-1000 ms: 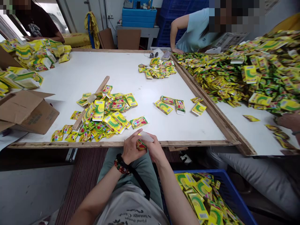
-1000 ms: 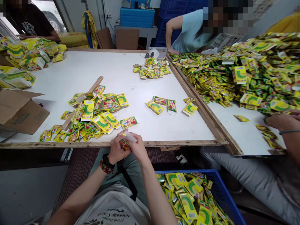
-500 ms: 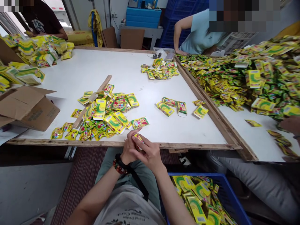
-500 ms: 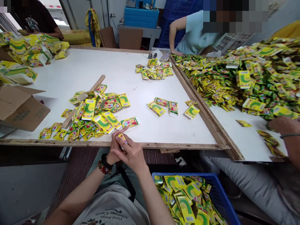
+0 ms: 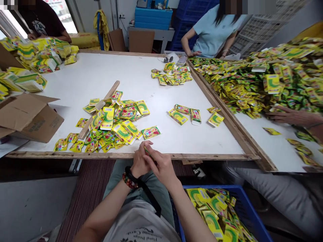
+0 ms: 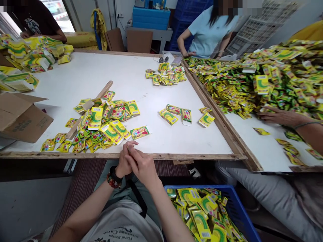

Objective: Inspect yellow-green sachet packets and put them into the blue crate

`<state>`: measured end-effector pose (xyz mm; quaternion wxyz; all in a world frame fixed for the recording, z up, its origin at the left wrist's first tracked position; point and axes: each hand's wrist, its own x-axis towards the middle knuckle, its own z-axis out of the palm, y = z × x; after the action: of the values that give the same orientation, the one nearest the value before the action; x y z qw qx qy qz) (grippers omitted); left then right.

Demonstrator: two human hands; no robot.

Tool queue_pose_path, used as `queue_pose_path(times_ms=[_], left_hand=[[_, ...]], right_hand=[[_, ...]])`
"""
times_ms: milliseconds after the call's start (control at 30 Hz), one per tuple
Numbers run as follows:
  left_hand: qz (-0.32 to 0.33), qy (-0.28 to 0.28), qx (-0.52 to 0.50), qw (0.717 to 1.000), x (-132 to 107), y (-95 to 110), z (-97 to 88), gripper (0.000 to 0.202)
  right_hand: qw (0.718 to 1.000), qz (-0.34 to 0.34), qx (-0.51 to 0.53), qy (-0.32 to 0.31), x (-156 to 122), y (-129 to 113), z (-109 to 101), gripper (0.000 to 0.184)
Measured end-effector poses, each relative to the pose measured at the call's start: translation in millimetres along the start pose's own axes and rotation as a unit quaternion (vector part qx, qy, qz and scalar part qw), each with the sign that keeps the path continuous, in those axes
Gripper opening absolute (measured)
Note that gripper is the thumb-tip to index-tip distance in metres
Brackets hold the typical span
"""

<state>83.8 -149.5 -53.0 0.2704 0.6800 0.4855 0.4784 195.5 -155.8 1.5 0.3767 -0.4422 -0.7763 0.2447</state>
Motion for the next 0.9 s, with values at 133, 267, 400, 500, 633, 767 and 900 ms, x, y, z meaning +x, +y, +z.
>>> queue_pose_path(times_ms=[133,267,400,500,633,767,900], left_hand=[[0.067,-0.067,-0.021,0.995,0.5,4.8,-5.6,0.069],[0.038,-0.085,-0.041,0.995,5.0,9.6,-13.7,0.06],[-0.003,-0.073,-0.057,0.996,13.4,19.8,-12.1,0.015],[-0.017,-0.069,-0.075,0.995,15.9,29.3,-7.4,0.014],[-0.055,-0.087,-0.111,0.988,11.3,30.4,-8.3,0.026],[-0.07,-0.028,-0.155,0.985,9.7,23.1,-9.3,0.054],[-0.012,0.003,-0.12,0.993,15.8,22.8,-1.0,0.084]], right_hand=[[0.996,0.021,-0.09,-0.021,-35.0,5.5,-31.7,0.04],[0.894,0.295,-0.32,-0.106,-91.2,34.6,-95.7,0.035],[0.892,0.287,-0.342,-0.075,-60.1,86.7,-119.0,0.046],[0.928,0.276,-0.249,0.008,25.3,131.5,-102.0,0.057],[0.933,0.298,-0.2,0.013,114.6,166.1,-81.7,0.066],[0.966,0.239,-0.092,-0.031,99.2,144.9,-66.3,0.068],[0.939,0.144,0.293,-0.107,17.1,87.8,-36.4,0.073]])
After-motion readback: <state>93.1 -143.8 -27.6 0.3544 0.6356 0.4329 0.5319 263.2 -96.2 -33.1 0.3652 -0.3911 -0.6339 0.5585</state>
